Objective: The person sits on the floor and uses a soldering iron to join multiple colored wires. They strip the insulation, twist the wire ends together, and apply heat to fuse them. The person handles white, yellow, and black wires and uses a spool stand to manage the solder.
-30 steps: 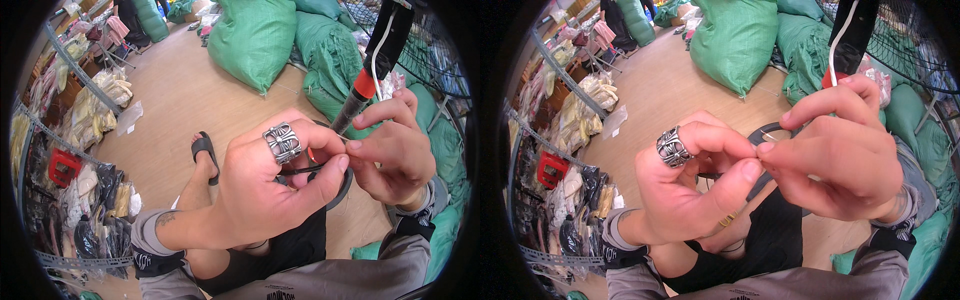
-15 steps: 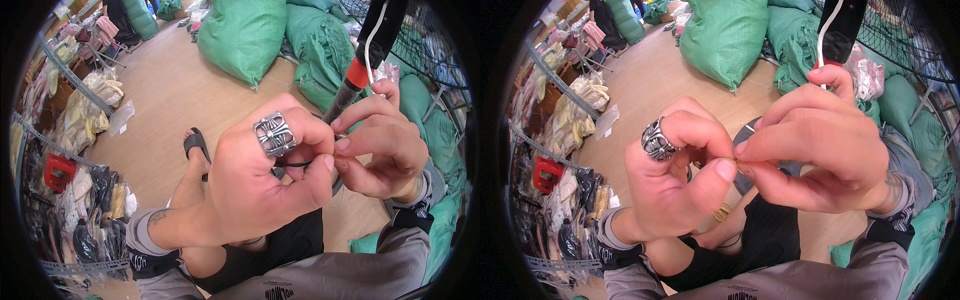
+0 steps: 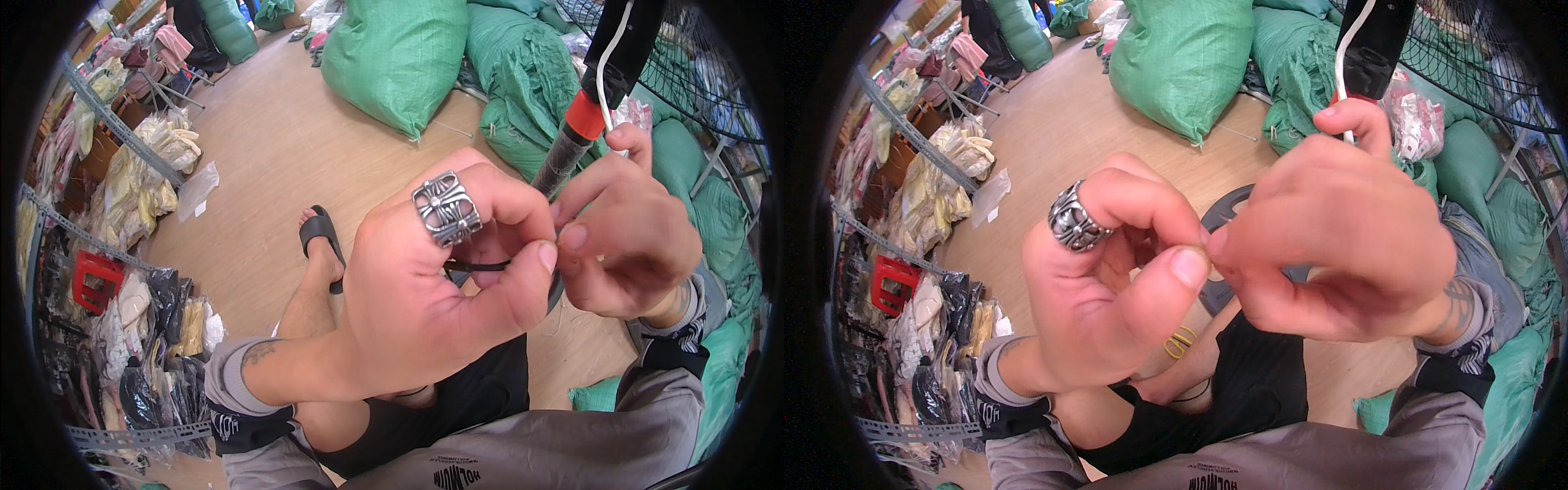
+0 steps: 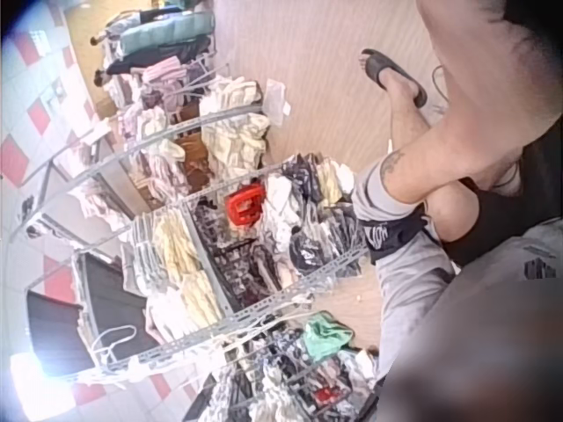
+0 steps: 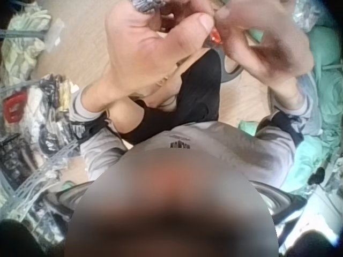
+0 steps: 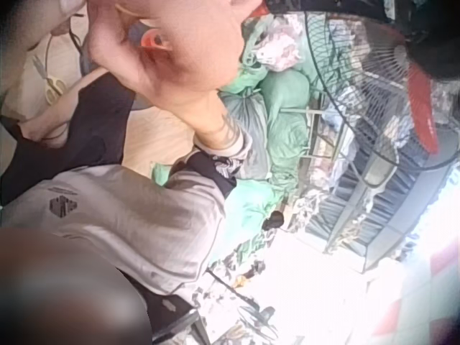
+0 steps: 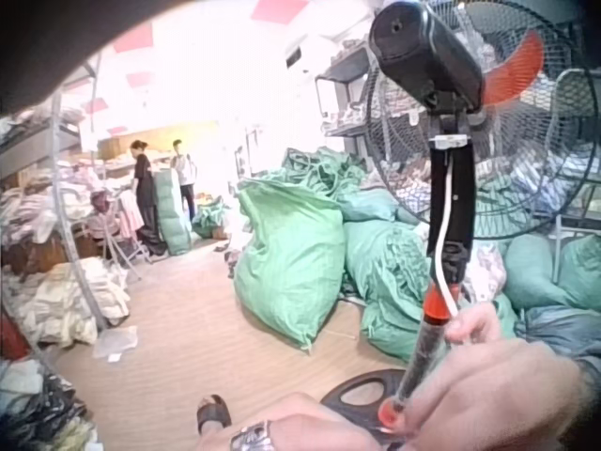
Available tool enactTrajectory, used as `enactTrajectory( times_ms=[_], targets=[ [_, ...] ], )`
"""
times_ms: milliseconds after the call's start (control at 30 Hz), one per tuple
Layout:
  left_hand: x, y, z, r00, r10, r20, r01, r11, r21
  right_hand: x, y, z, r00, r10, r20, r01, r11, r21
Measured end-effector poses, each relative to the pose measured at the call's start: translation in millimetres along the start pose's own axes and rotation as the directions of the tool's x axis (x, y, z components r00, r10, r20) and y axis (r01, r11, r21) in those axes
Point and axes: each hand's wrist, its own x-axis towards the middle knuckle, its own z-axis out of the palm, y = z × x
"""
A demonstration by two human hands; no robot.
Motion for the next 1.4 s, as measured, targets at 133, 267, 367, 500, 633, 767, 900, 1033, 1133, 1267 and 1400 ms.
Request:
enactTrajectory(
  times_ms=[133, 267, 367, 500, 633, 767, 900, 1033, 1133, 1267, 1400],
  targets=[
    [1.8, 7.6, -8.1, 0.952, -0.289, 0.101, 0.303, 0.937, -0.176, -0.9, 0.8, 10.6, 0.975, -0.217, -0.058, 0.207, 0.969, -0.135],
    [4.6, 8.3, -17.2, 0.848, -0.481, 0.224, 0.521, 0.834, -0.182, -0.1, 6.2, 15.0, 0.93, -0.363, -0.062, 0.324, 0.887, -0.33],
    [4.0, 0.1, -9.1, 0.924, -0.348, 0.158, 0.376, 0.901, -0.215, 1.0, 10.7, 10.3, 0.995, -0.103, 0.018, 0.103, 0.994, 0.023],
    [3.2, -5.6, -3.0, 0.989, -0.134, 0.061, 0.137, 0.99, -0.04, 0.9, 9.1, 8.2, 0.983, 0.177, 0.054, -0.185, 0.942, 0.278],
    [6.7, -6.9, -9.7, 0.988, 0.118, 0.102, -0.146, 0.928, 0.342, 2.2, 10.8, 10.0, 0.974, 0.22, 0.054, -0.222, 0.885, 0.408],
    [6.1, -4.9, -11.1, 0.961, 0.201, 0.189, -0.266, 0.854, 0.447, 2.3, 14.4, 7.3, 0.974, 0.216, 0.07, -0.224, 0.86, 0.458],
    [5.2, -5.0, -7.0, 0.951, 0.246, 0.188, -0.307, 0.826, 0.473, 1.7, 13.9, 3.0, 0.979, 0.19, 0.076, -0.205, 0.888, 0.413],
    [4.9, -7.3, -5.3, 0.951, 0.262, 0.165, -0.31, 0.825, 0.472, 2.2, 12.9, 0.9, 0.972, 0.209, 0.109, -0.235, 0.886, 0.401],
    [5.4, -9.4, -5.4, 0.925, 0.331, 0.185, -0.378, 0.757, 0.533, 2.9, 13.8, -0.9, 0.965, 0.217, 0.145, -0.257, 0.889, 0.378],
    [5.4, -10.1, -3.8, 0.893, 0.395, 0.214, -0.438, 0.66, 0.61, 1.9, 13.4, -2.6, 0.967, 0.197, 0.16, -0.239, 0.922, 0.306],
    [7.3, -11.0, -2.4, 0.868, 0.439, 0.232, -0.475, 0.601, 0.642, 1.7, 15.6, 7.6, 1.0, 0.025, -0.012, -0.023, 0.992, 0.122]
  ],
)
